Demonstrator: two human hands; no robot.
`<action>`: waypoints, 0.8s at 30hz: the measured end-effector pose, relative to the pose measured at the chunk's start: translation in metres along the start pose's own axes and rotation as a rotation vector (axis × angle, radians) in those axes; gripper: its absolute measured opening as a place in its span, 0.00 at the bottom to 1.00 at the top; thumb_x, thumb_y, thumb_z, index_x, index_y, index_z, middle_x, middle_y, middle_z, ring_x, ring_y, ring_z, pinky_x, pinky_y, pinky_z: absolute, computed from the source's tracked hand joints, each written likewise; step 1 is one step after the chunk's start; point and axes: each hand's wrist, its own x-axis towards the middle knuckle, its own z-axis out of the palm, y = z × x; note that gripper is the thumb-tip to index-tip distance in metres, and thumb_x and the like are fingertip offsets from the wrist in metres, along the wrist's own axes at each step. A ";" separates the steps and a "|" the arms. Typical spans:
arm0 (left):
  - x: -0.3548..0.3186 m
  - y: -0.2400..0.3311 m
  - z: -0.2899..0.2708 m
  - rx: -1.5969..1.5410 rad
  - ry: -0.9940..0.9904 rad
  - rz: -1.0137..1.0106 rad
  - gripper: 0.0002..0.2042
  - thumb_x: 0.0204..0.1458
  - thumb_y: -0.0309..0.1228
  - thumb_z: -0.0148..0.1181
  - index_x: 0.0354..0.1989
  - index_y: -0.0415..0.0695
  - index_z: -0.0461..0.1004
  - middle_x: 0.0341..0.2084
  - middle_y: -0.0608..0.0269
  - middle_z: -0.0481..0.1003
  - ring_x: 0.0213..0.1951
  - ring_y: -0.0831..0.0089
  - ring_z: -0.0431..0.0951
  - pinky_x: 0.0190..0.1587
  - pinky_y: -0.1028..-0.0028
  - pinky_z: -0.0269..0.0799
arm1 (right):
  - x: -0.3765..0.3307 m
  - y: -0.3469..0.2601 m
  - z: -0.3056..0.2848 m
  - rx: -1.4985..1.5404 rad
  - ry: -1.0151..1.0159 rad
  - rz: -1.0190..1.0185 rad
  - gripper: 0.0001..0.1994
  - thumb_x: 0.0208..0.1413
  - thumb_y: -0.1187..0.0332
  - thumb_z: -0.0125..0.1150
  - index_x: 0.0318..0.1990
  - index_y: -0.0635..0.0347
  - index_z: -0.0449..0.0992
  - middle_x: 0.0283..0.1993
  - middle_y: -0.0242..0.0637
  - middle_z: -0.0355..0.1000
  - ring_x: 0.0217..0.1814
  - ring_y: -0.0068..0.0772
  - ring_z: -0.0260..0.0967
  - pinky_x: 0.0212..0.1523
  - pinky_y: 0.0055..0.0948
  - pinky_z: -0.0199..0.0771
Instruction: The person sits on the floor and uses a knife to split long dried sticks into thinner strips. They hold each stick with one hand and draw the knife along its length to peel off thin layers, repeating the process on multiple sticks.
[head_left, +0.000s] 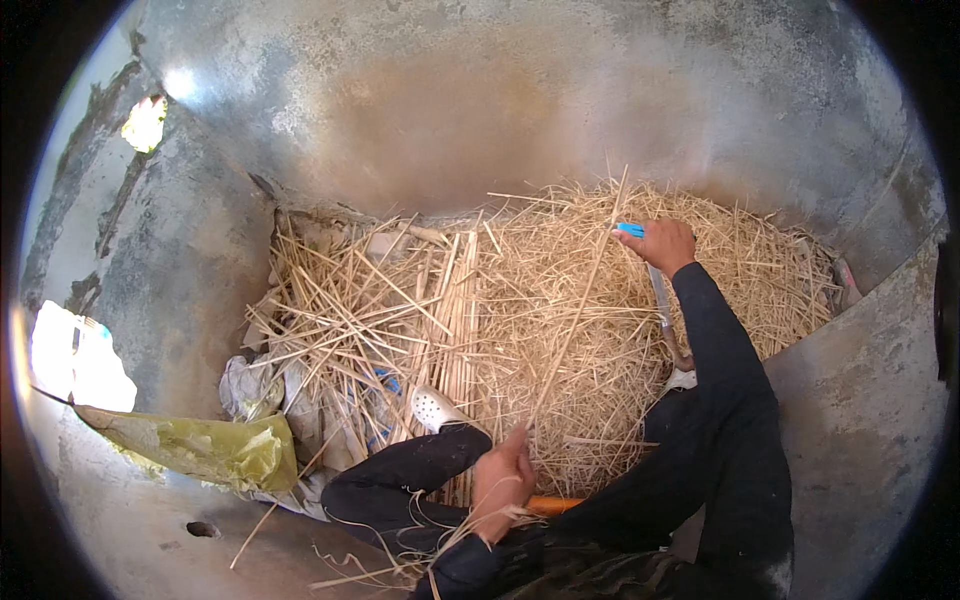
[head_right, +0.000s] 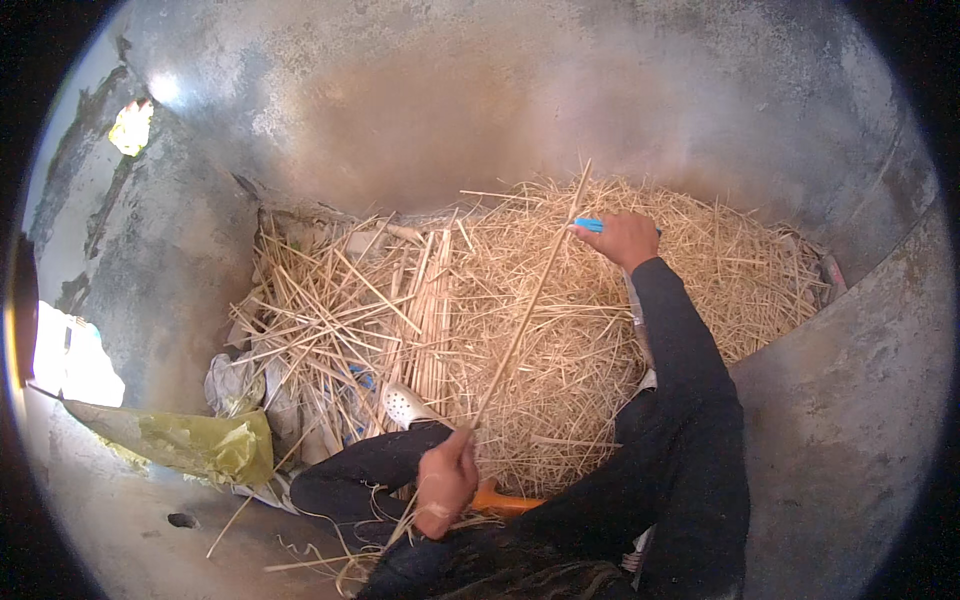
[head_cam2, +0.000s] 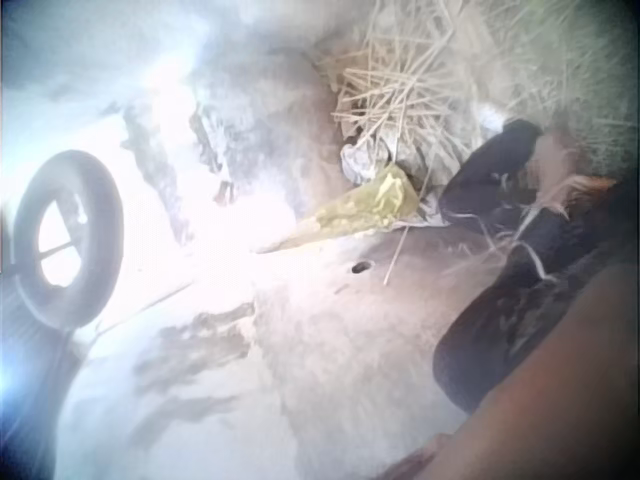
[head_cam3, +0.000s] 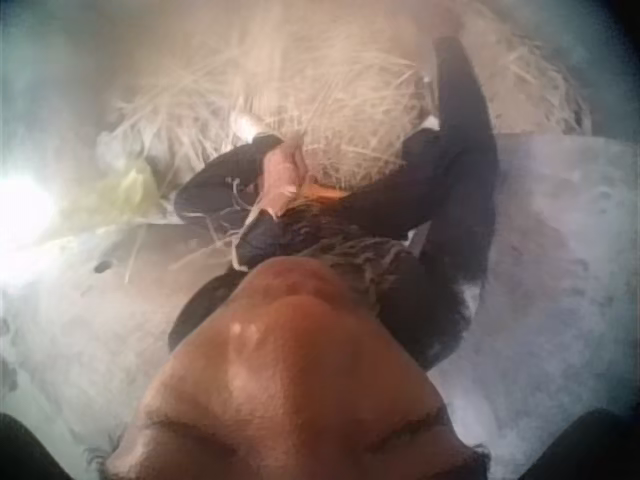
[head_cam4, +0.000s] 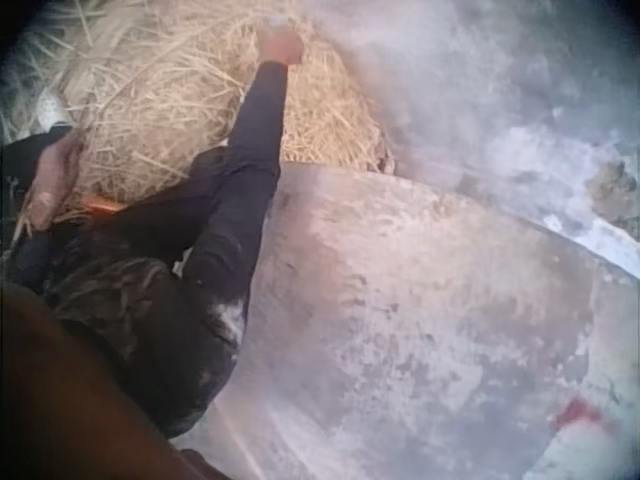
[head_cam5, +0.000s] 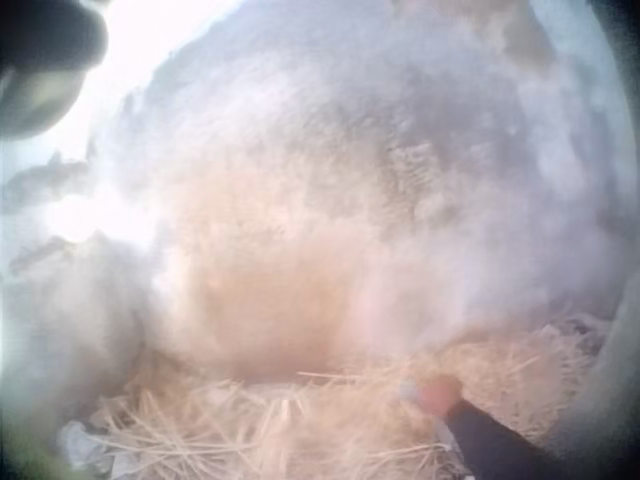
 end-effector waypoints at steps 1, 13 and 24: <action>-0.003 -0.001 -0.012 -0.007 -0.023 -0.012 0.15 0.50 0.24 0.54 0.48 0.46 0.74 0.21 0.41 0.72 0.27 0.42 0.75 0.31 0.53 0.70 | 0.007 0.029 0.014 0.026 0.026 0.177 0.40 0.54 0.29 0.38 0.28 0.62 0.80 0.25 0.49 0.74 0.29 0.50 0.74 0.31 0.47 0.71; 0.070 -0.018 -0.019 -0.617 -0.212 -0.220 0.15 0.64 0.34 0.48 0.52 0.40 0.73 0.16 0.74 0.59 0.20 0.85 0.57 0.22 0.81 0.54 | 0.002 0.037 -0.027 0.944 -0.280 0.367 0.35 0.52 0.29 0.46 0.23 0.57 0.71 0.12 0.25 0.52 0.13 0.22 0.50 0.16 0.29 0.56; 0.096 0.025 0.010 -1.004 -0.392 -0.306 0.16 0.64 0.33 0.46 0.58 0.42 0.68 0.18 0.76 0.61 0.19 0.86 0.55 0.22 0.84 0.51 | -0.036 -0.080 -0.087 1.684 -0.443 0.216 0.19 0.60 0.51 0.57 0.28 0.58 0.70 0.13 0.18 0.51 0.11 0.11 0.45 0.13 0.18 0.45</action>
